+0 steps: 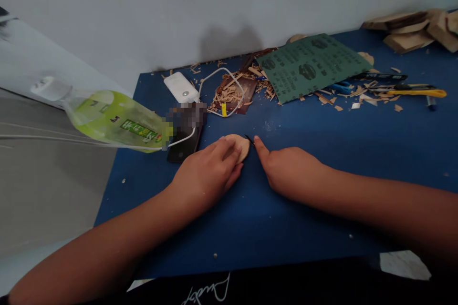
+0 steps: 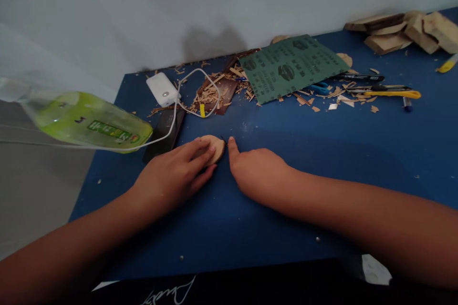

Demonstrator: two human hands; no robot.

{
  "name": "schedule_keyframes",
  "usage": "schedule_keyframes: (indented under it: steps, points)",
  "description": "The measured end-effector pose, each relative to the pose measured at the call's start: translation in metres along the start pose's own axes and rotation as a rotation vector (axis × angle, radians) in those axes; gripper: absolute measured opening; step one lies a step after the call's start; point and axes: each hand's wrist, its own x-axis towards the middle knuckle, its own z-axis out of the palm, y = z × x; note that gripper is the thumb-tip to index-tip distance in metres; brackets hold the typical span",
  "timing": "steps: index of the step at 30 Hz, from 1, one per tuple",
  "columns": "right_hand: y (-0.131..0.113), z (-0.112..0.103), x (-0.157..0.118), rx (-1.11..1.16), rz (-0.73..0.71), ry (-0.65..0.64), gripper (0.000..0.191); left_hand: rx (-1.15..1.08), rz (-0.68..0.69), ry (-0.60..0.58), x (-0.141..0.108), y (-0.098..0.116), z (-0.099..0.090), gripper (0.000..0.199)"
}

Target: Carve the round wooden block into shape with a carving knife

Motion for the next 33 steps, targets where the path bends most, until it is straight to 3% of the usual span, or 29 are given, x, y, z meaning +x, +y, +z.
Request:
schedule_keyframes:
  steps: [21, 33]
  points:
    - [-0.007, -0.007, 0.001, -0.029, 0.017, -0.018, 0.082, -0.013, 0.003, -0.027, 0.005, 0.002, -0.003, 0.025]
    - [-0.004, 0.003, 0.001, -0.014, 0.074, 0.025, 0.078, -0.046, -0.021, -0.011, 0.000, 0.001, 0.002, 0.033]
